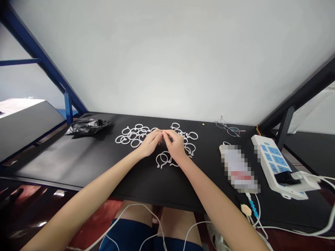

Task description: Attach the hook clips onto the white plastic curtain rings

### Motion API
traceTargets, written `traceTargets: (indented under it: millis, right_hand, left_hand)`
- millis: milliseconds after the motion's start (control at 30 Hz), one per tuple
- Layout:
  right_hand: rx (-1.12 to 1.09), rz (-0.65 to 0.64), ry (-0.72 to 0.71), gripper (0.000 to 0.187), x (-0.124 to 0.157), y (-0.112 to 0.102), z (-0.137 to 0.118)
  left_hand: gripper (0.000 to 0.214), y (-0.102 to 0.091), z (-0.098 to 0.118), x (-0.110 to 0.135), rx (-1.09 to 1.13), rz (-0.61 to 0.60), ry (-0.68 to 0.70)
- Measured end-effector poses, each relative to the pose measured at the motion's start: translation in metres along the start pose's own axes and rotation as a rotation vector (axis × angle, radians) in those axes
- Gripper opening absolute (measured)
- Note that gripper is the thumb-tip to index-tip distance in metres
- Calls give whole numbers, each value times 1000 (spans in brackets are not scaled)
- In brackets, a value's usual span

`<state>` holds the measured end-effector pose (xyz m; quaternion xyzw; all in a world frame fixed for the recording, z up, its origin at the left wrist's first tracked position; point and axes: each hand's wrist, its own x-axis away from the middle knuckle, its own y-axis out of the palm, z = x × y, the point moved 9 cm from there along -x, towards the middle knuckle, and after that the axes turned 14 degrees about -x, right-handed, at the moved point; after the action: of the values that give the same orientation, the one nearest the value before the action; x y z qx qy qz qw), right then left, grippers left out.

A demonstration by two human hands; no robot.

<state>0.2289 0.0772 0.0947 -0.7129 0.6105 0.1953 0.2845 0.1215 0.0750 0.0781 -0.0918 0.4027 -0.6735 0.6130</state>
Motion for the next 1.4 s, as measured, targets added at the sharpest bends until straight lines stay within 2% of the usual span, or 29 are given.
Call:
traceTargets:
  millis: [433,567,700,800,900,967,1033,1200,1400]
  right_hand:
    - [-92,57,33,22,3,-2,2]
    - [-74,66,20,22,2,-4,1]
    - [-58,152,66,24,2,-16,8]
    - [-46,194,71,23,2,-22,11]
    - [-47,213,83,22,2,-26,13]
    - [-45,218,89,22,1,-27,14]
    - [-41,223,94,22,1,-28,14]
    - [-27,234,112,22,1,-29,15]
    - [12,235,58,21,-3,-34,10]
  left_hand:
    - [40,-4,15,3,-159,35,110]
    - [30,-12,15,3,-318,52,117]
    - [19,-18,8,3,-518,82,90]
    - [10,-7,6,5,-558,36,122]
    - [12,8,7,7,-553,-44,150]
    - [13,9,7,6,-572,-55,171]
    - [12,1,4,3,-613,-17,165]
    - [15,-41,-23,-5,-675,176,7]
    - [19,-53,-42,-6,-758,208,-104]
